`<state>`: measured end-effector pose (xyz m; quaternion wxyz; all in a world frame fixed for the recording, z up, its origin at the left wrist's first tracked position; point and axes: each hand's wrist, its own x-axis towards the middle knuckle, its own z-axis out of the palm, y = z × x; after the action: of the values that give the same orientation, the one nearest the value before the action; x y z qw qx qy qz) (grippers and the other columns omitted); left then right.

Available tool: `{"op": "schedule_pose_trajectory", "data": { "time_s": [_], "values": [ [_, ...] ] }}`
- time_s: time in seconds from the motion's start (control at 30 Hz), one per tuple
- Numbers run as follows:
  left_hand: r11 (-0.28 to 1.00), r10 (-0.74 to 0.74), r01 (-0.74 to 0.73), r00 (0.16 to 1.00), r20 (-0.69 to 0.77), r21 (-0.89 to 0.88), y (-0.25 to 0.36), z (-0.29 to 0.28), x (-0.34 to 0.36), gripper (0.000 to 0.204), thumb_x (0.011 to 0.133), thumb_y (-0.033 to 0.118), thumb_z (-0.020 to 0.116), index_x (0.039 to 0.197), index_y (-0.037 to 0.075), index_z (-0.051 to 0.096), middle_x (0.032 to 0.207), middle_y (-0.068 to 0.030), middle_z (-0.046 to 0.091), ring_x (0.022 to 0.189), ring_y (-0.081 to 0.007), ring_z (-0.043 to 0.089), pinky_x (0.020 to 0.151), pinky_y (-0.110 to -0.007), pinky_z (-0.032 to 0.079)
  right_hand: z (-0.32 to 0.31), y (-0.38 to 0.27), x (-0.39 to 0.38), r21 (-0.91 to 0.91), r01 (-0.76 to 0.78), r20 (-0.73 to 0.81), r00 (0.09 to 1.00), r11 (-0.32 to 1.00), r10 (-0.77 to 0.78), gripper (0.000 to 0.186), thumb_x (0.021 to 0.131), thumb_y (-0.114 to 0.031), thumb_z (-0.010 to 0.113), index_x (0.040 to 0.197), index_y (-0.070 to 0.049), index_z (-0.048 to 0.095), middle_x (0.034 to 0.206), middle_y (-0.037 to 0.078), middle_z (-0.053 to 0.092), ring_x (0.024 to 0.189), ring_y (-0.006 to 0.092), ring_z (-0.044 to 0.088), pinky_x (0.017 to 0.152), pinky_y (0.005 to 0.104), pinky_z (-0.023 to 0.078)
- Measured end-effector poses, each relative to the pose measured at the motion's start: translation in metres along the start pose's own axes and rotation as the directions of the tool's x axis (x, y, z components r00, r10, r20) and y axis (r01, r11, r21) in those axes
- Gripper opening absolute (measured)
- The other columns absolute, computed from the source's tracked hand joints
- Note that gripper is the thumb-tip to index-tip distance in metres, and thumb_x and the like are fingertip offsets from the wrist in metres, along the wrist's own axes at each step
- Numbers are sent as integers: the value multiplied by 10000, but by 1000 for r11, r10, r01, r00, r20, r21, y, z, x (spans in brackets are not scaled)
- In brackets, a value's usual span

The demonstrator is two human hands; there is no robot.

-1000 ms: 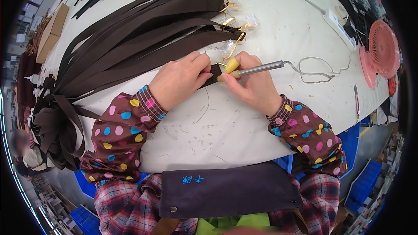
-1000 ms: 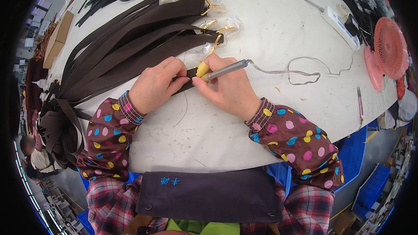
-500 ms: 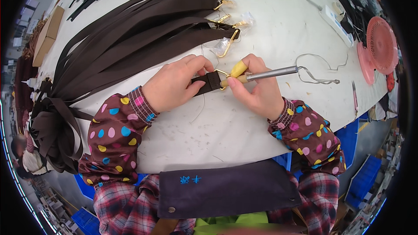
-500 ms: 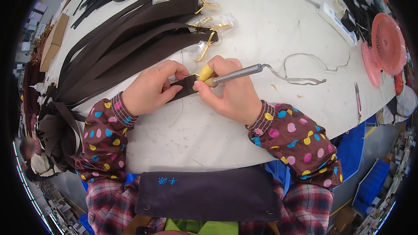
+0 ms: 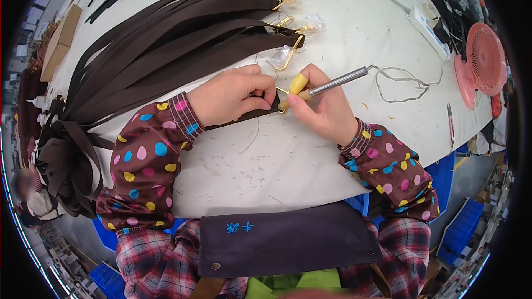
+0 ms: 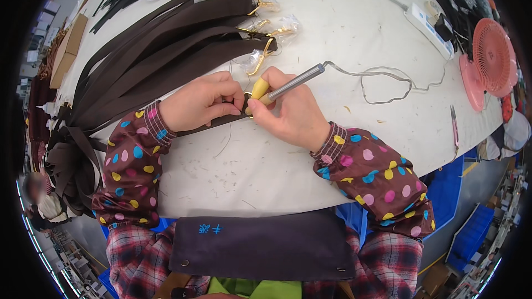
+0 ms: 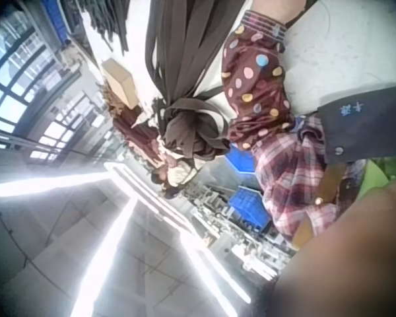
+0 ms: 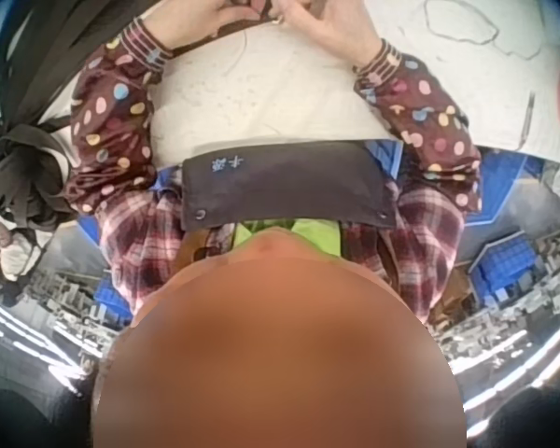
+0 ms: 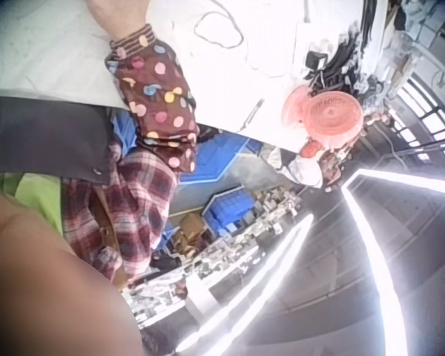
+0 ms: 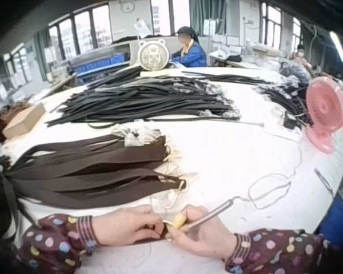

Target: The recorder uses a heated tool to burnish and finish the ends of leather straps near the metal buckles.

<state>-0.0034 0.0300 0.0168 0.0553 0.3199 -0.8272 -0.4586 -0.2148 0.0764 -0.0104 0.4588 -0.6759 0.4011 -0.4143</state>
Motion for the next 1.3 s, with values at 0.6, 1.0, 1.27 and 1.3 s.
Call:
{"op": "schedule_pose_trajectory", "data": {
  "time_s": [0.6,1.0,1.27,1.3],
  "values": [
    [996,83,-79,989,-119,40,-5,7,0,67,870,71,604,905,54,550,850,-49,511,664,-139,545,478,-251,471,1,-1,2,-133,46,-1,999,990,-46,192,792,-98,648,835,-17,479,693,92,598,613,175,588,544,275,462],
    [956,-252,230,962,-106,-184,7,5,-5,60,925,84,540,924,51,490,791,-33,509,595,-91,522,457,-227,462,5,0,4,28,-14,-31,999,1000,15,174,810,-89,640,843,-29,480,709,73,620,590,124,554,528,248,429],
    [923,-316,263,934,-165,-281,8,6,-7,69,950,94,492,928,42,451,668,-16,497,540,-75,505,455,-225,464,9,-1,11,-133,-27,-78,997,991,17,209,824,-133,667,851,-41,481,656,28,525,529,94,453,476,246,363],
    [923,-316,263,934,-165,-280,8,7,-7,69,950,94,492,928,42,451,668,-16,497,540,-75,505,455,-225,464,9,0,11,-133,-27,-79,997,991,17,209,824,-133,667,851,-41,481,656,28,525,529,94,453,476,246,363]
  ]
}}
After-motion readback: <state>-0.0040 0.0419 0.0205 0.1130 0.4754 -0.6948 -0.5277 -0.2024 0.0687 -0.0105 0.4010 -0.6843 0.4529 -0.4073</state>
